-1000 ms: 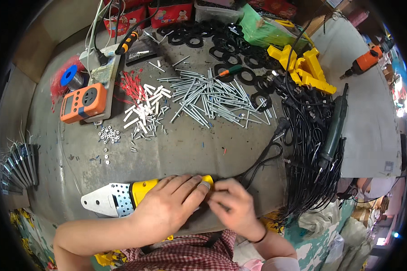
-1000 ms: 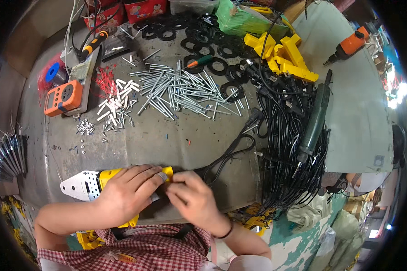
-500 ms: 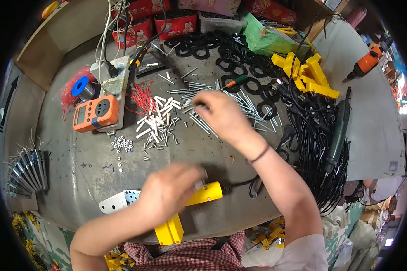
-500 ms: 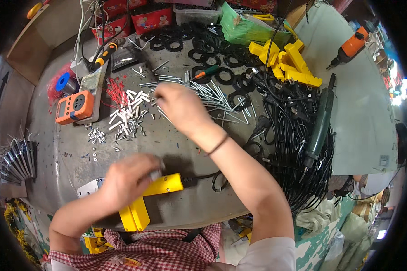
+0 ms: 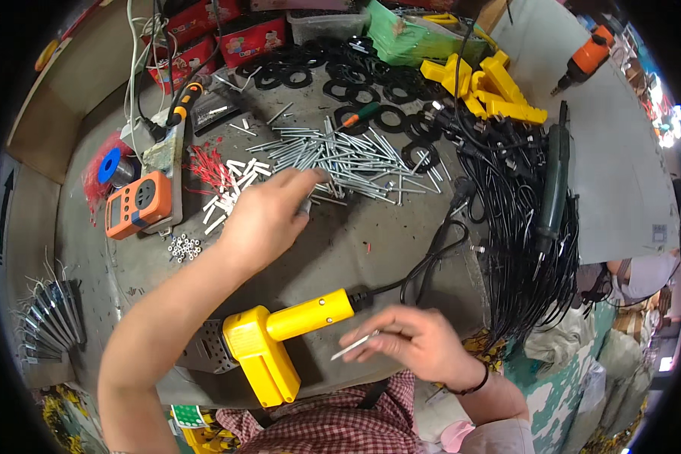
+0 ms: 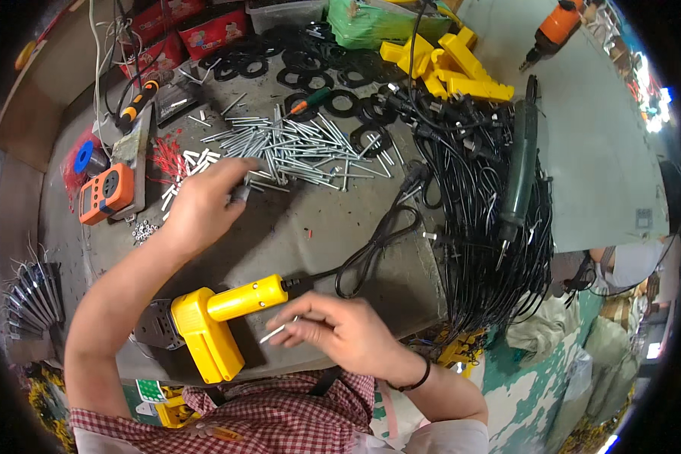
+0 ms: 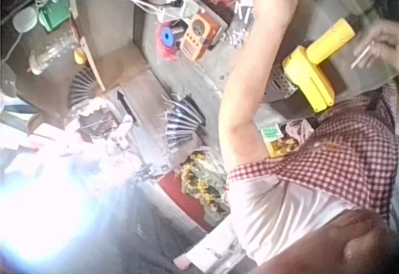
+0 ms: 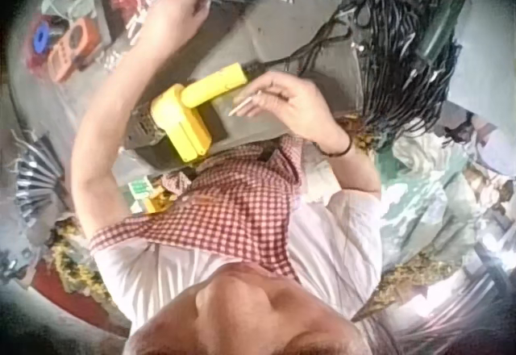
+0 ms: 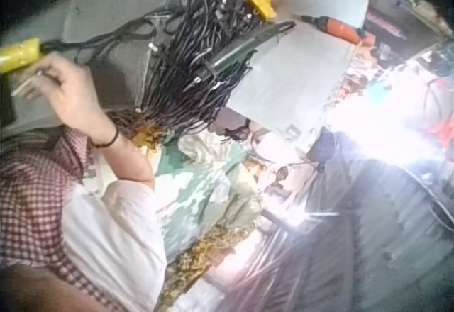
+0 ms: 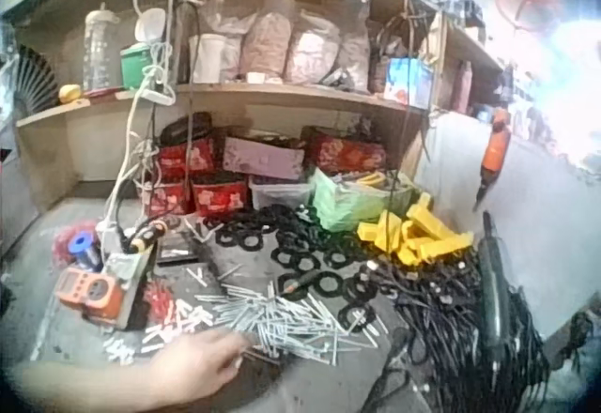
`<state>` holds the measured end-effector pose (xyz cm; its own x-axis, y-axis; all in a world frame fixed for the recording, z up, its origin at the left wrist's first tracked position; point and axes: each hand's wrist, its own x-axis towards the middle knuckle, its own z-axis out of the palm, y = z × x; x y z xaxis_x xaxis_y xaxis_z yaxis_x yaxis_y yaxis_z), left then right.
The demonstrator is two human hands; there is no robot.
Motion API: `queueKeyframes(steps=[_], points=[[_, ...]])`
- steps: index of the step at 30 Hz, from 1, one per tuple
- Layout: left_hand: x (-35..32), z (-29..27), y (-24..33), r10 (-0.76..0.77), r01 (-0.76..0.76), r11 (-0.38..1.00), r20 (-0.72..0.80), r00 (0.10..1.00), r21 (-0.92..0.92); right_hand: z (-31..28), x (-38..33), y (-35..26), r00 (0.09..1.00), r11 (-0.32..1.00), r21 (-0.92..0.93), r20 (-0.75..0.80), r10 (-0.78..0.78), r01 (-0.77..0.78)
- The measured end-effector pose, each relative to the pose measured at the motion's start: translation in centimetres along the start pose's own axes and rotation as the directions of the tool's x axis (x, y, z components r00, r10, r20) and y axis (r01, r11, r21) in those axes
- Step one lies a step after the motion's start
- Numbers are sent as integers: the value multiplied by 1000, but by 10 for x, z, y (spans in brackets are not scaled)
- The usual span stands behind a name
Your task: The person assembles a heating tool by driving screws with an electric screwdriver, connecting and soldering wires using a soldering iron, fitting the wiring into the plastic casing, and fastening the housing pieces together with the electric screwdriver.
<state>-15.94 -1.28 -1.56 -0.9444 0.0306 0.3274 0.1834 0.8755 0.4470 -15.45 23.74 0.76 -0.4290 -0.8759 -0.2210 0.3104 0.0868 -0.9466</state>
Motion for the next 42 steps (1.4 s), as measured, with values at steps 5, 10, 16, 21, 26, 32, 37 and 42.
queueKeyframes(steps=[5,10,16,21,26,32,37,42], points=[[-42,-27,17,-351,448,843,325,878,-298,3,-18,46,943,626,-741,31,-331,244],[-68,-40,8,12,-127,923,304,953,362,24,-9,48,887,332,-919,41,-459,214],[-62,-63,51,-386,492,828,363,848,-268,45,8,50,816,484,-827,-54,-575,287],[-82,-51,44,-261,320,931,295,919,-173,43,21,42,778,371,-840,93,-621,396],[-105,-35,33,-44,47,995,33,998,-85,43,35,26,830,321,-863,179,-528,390],[-100,-34,46,1,-2,1000,40,999,15,46,29,17,874,234,-893,271,-404,385],[-98,-33,47,48,-48,998,11,999,48,43,29,23,786,164,-863,337,-518,478],[-95,-31,47,8,-11,995,31,1000,97,25,48,24,765,204,-808,394,-509,552]])
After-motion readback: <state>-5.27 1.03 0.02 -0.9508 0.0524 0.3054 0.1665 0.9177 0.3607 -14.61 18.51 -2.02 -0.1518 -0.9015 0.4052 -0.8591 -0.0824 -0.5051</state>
